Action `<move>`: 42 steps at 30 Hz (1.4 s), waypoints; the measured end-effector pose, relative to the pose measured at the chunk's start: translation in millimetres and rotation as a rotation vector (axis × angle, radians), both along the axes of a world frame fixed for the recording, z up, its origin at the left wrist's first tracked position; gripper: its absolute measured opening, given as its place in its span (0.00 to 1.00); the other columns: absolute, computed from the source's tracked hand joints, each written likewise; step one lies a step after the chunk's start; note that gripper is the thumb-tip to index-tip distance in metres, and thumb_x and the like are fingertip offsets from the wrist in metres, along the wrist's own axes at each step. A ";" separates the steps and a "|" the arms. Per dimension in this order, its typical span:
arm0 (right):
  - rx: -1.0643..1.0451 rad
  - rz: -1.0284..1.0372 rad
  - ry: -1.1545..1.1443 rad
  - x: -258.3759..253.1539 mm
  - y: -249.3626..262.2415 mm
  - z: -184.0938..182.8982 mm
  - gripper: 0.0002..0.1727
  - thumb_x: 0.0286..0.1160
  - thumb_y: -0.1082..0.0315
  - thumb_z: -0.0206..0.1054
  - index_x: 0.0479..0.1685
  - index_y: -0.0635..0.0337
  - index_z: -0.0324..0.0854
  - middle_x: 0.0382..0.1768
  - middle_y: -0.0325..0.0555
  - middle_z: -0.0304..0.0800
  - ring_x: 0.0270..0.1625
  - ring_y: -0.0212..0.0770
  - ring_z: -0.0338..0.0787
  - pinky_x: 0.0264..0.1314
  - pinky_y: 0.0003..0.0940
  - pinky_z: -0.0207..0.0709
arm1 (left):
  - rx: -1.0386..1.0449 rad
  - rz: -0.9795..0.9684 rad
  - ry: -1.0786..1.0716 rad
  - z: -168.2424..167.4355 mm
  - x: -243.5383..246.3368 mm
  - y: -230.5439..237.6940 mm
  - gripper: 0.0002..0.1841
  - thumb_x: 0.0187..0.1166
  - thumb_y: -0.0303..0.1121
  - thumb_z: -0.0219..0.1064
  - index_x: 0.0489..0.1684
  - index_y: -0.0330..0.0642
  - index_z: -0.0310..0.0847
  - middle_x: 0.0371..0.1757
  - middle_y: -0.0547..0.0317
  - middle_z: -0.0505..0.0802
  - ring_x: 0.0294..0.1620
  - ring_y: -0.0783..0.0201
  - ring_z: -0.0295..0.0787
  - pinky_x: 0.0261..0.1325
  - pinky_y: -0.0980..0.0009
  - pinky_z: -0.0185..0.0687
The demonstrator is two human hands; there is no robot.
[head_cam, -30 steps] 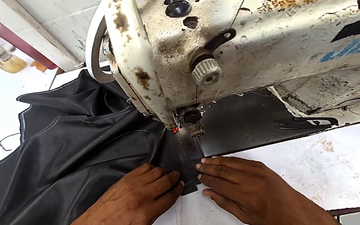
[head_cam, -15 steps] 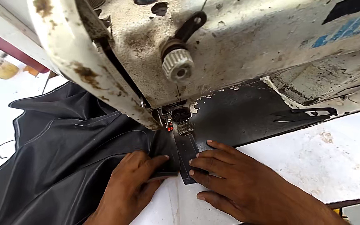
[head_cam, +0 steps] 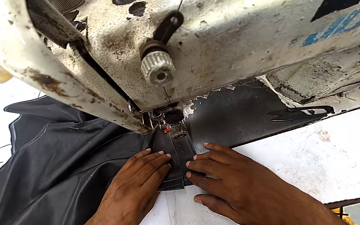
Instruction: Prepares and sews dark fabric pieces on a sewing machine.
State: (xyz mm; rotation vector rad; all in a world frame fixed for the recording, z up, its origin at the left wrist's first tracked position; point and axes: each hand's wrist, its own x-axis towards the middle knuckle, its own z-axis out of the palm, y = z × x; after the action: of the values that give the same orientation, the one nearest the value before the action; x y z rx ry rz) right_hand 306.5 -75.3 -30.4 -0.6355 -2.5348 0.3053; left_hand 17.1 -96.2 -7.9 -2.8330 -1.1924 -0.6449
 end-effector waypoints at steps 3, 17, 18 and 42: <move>0.006 0.000 0.006 0.5 0.1 -0.3 0.24 0.91 0.46 0.53 0.66 0.48 0.87 0.69 0.39 0.88 0.76 0.39 0.83 0.89 0.48 0.63 | 0.007 0.006 0.031 0.7 1.6 0.3 0.13 0.86 0.34 0.56 0.56 0.47 0.87 0.65 0.58 0.93 0.73 0.60 0.86 0.82 0.57 0.73; -0.049 0.012 -0.117 4.2 6.0 14.6 0.26 0.88 0.41 0.55 0.67 0.45 0.86 0.71 0.37 0.87 0.80 0.43 0.79 0.89 0.67 0.51 | -0.088 -0.046 -0.028 -5.3 7.9 7.9 0.18 0.87 0.38 0.56 0.67 0.46 0.86 0.74 0.53 0.87 0.83 0.56 0.77 0.90 0.53 0.65; -0.064 0.019 -0.140 4.2 6.5 18.0 0.26 0.87 0.40 0.55 0.67 0.45 0.86 0.71 0.37 0.87 0.82 0.44 0.78 0.90 0.68 0.49 | -0.087 -0.043 -0.031 -5.1 8.4 7.8 0.18 0.86 0.38 0.56 0.66 0.46 0.86 0.73 0.54 0.88 0.82 0.56 0.77 0.89 0.54 0.66; -0.120 -0.031 -0.242 -9.4 34.8 28.9 0.31 0.83 0.35 0.58 0.73 0.42 0.85 0.76 0.39 0.84 0.83 0.44 0.77 0.90 0.60 0.53 | -0.144 -0.089 -0.004 0.7 -10.8 54.0 0.19 0.84 0.35 0.57 0.69 0.49 0.85 0.72 0.54 0.87 0.81 0.60 0.77 0.91 0.58 0.61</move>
State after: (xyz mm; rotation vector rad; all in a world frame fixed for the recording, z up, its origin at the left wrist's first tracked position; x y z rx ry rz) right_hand 297.1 -40.5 -1.5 -0.8005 -2.7487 0.3932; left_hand 6.2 -42.2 -7.1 -3.0196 -1.1652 -0.5918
